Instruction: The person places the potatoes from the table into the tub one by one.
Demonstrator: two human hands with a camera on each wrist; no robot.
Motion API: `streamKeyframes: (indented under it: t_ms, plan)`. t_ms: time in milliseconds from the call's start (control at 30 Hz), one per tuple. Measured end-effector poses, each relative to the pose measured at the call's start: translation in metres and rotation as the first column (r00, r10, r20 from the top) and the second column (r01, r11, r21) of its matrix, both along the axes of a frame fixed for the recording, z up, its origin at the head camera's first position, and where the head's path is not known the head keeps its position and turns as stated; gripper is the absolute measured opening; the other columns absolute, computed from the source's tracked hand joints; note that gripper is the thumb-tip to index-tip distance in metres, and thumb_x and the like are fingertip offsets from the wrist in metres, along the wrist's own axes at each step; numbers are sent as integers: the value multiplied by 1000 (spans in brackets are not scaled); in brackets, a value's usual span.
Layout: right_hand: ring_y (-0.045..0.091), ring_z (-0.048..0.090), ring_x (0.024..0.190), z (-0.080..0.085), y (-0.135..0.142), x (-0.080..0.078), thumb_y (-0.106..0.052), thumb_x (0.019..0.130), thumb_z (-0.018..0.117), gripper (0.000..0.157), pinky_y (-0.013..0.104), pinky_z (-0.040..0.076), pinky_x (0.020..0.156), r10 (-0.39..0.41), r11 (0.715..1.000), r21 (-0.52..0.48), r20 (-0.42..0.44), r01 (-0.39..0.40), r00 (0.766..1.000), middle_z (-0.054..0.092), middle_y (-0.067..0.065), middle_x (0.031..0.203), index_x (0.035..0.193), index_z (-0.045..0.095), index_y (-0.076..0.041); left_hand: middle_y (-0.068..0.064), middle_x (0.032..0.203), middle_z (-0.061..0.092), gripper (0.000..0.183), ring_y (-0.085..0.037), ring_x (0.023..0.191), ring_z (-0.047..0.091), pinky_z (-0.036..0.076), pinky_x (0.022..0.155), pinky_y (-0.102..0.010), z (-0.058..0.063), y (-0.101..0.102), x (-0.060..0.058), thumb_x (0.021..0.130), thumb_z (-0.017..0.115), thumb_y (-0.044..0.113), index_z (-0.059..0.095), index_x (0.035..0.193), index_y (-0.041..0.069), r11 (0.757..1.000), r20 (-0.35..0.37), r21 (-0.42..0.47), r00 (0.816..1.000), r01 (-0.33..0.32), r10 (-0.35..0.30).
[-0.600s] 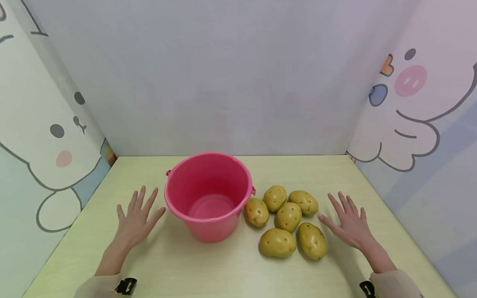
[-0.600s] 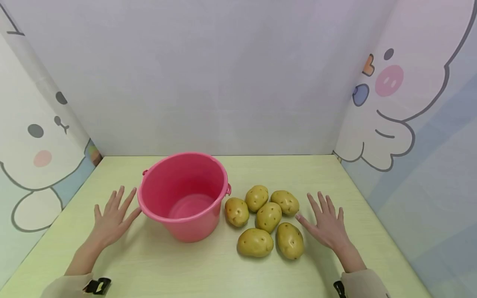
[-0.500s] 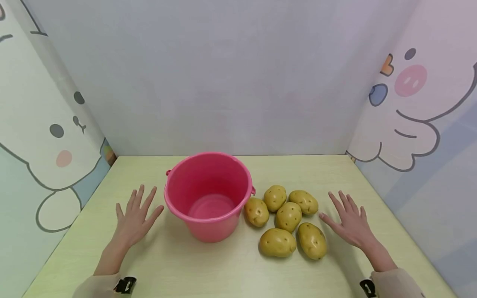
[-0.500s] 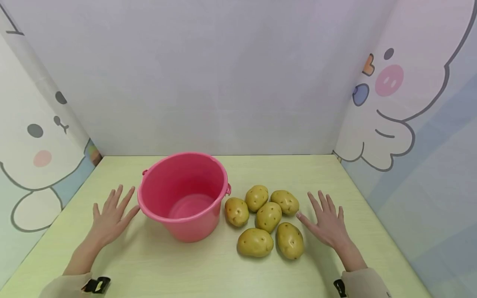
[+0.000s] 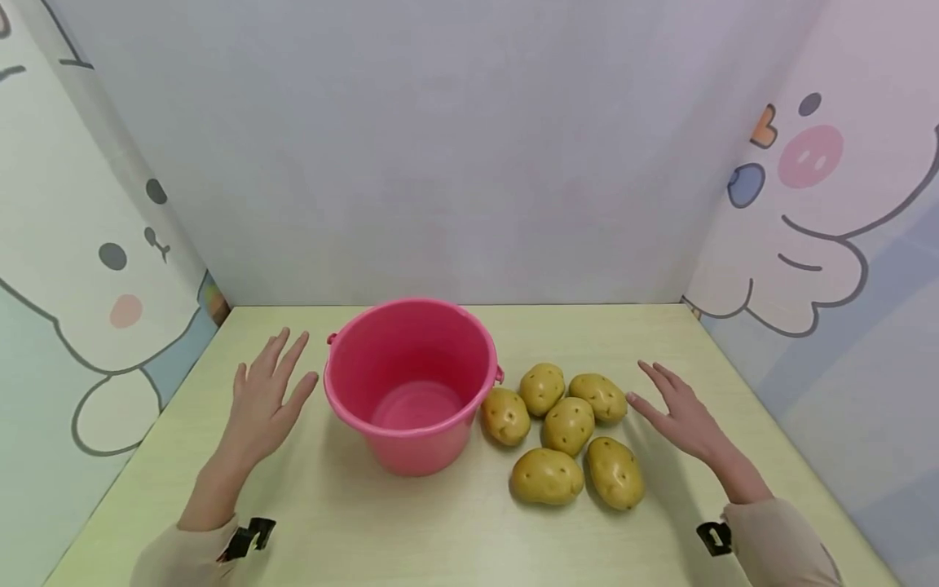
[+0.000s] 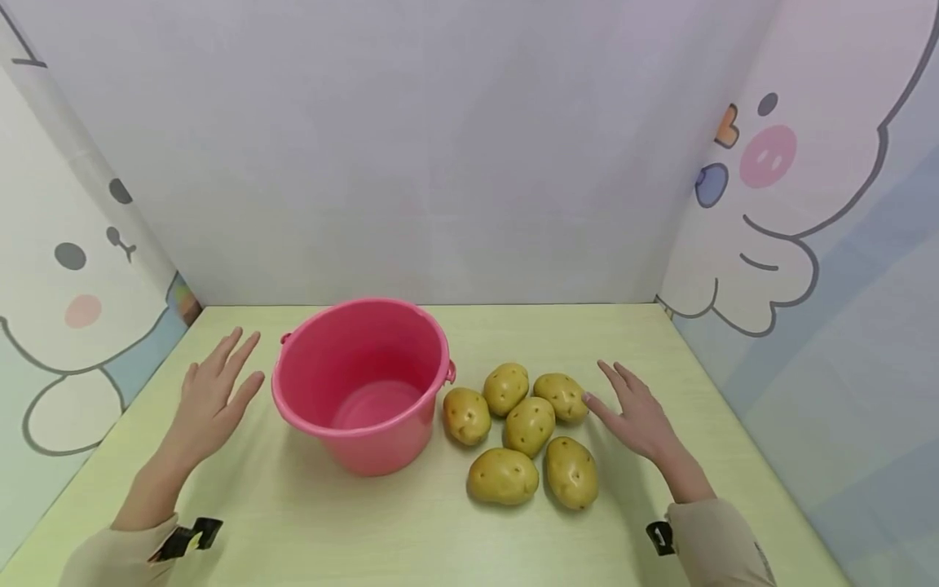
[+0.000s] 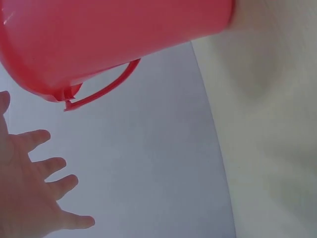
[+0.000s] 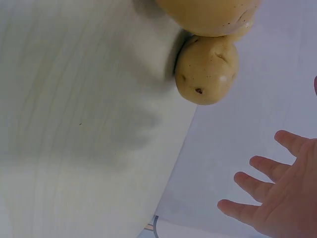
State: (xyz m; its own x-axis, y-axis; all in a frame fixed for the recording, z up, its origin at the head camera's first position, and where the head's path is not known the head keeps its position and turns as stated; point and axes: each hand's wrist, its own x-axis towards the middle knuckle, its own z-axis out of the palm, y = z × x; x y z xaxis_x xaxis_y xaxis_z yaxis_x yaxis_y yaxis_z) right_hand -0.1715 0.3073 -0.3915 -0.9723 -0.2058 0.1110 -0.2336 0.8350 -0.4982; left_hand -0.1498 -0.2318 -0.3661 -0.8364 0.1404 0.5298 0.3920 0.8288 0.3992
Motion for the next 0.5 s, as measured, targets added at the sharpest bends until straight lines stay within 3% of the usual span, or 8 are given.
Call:
streamKeyframes:
  t_ms: [233, 500]
  plan:
    - [48, 21, 120, -3, -6, -17, -41, 90, 45, 65, 65, 21, 87, 41, 999, -25, 69, -40, 997, 20, 31, 135, 138, 24, -2, -19, 139, 23, 59, -38, 124, 20, 8, 90, -67, 8, 15, -3, 86, 51, 33, 32, 137, 12, 997, 48, -39, 997, 66, -65]
    - [46, 25, 118, -8, -8, -29, -38, 88, 50, 65, 63, 25, 87, 110, 993, -38, 71, -108, 991, 26, 30, 132, 136, 28, 0, -18, 138, 26, 63, -38, 122, 23, 12, 91, -66, 7, 20, -4, 84, 52, 39, 32, 137, 12, 996, 95, -55, 994, 65, -60]
